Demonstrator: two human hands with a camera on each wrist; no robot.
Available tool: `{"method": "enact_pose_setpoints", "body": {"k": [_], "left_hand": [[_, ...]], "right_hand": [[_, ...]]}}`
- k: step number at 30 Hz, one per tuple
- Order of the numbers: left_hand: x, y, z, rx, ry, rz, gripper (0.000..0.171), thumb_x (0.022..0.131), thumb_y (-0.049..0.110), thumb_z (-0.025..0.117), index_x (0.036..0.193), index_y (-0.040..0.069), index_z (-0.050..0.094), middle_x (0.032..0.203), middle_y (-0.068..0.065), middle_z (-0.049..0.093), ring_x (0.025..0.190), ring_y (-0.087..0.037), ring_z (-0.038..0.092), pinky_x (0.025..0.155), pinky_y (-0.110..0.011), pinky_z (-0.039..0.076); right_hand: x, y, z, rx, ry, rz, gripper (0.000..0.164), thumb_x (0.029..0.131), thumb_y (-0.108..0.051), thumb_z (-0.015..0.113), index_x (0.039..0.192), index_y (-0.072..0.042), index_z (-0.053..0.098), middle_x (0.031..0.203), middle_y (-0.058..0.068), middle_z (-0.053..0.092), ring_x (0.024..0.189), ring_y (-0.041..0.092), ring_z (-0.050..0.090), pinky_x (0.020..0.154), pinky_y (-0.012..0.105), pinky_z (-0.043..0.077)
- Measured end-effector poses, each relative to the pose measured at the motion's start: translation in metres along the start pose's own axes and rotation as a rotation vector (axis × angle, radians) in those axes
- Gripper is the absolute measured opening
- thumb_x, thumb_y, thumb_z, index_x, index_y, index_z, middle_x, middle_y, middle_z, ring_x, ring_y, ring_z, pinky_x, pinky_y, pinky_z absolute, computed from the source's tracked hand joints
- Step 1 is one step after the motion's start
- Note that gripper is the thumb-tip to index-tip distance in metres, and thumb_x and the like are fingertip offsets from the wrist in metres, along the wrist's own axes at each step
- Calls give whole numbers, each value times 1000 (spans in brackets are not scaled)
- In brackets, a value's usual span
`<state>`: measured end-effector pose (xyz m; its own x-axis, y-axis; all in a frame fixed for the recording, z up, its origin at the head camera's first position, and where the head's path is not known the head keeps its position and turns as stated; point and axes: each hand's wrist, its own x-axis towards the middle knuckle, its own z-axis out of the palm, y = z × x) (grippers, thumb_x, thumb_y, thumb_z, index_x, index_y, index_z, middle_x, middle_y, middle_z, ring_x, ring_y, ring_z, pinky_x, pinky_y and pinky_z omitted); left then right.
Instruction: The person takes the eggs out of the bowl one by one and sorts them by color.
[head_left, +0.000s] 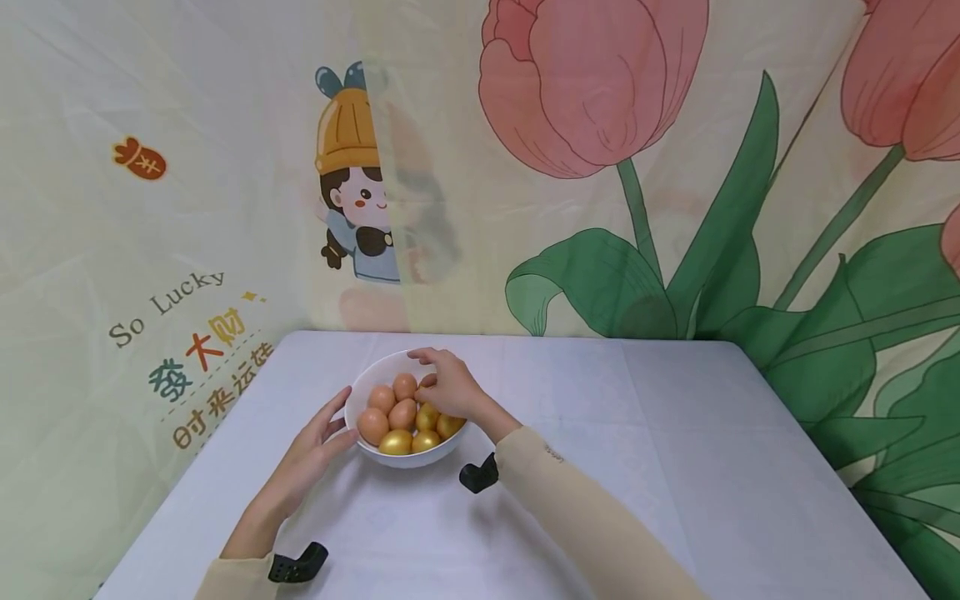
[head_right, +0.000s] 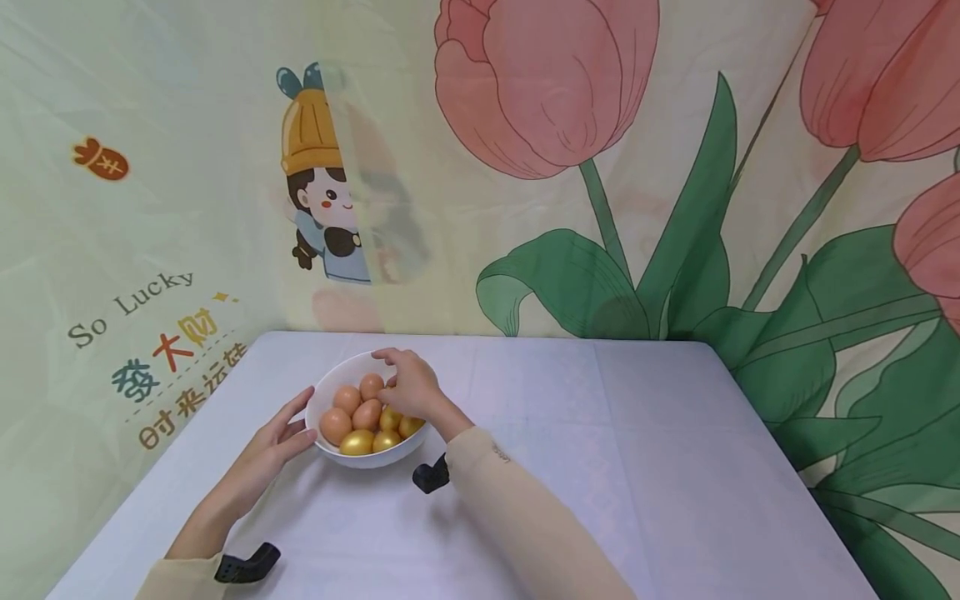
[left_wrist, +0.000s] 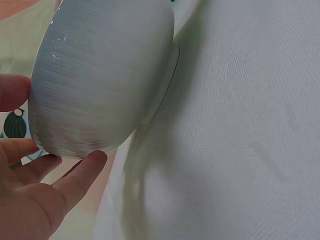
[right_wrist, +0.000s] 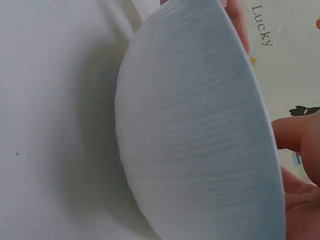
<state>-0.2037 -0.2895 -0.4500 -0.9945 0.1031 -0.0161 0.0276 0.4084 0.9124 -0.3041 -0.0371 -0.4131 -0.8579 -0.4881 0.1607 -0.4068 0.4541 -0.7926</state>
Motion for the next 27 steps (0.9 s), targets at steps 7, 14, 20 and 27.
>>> {"method": "enact_pose_setpoints", "body": {"k": [7, 14, 20, 27], "left_hand": [[-1, -4, -2, -14, 4, -6, 81, 106, 28, 63, 172, 20, 18, 177, -16, 15, 154, -47, 34, 121, -69, 36], [1, -7, -1, 7, 5, 2, 80, 107, 34, 62, 172, 23, 19, 178, -15, 14, 154, -47, 33, 121, -71, 34], [0, -8, -1, 7, 8, 26, 78, 107, 35, 62, 172, 25, 20, 177, -14, 15, 154, -47, 34, 121, -72, 34], [-2, -8, -2, -8, 12, 46, 78, 107, 34, 62, 172, 23, 21, 177, -14, 17, 153, -47, 36, 121, -69, 35]], "right_hand": [[5, -4, 9, -129, -35, 45, 63, 94, -6, 76, 153, -14, 57, 151, 9, 60, 135, 29, 58, 113, 39, 51], [9, -3, 16, -76, -38, 75, 59, 95, -1, 74, 151, -10, 60, 151, 7, 61, 140, 28, 54, 122, 44, 44], [13, 0, 23, -16, -50, 69, 55, 96, -4, 73, 150, -7, 60, 144, 8, 66, 126, 23, 62, 114, 35, 50], [20, 1, 39, 20, -35, 88, 53, 95, -12, 77, 146, -11, 64, 130, 7, 73, 101, 18, 64, 94, 30, 55]]}}
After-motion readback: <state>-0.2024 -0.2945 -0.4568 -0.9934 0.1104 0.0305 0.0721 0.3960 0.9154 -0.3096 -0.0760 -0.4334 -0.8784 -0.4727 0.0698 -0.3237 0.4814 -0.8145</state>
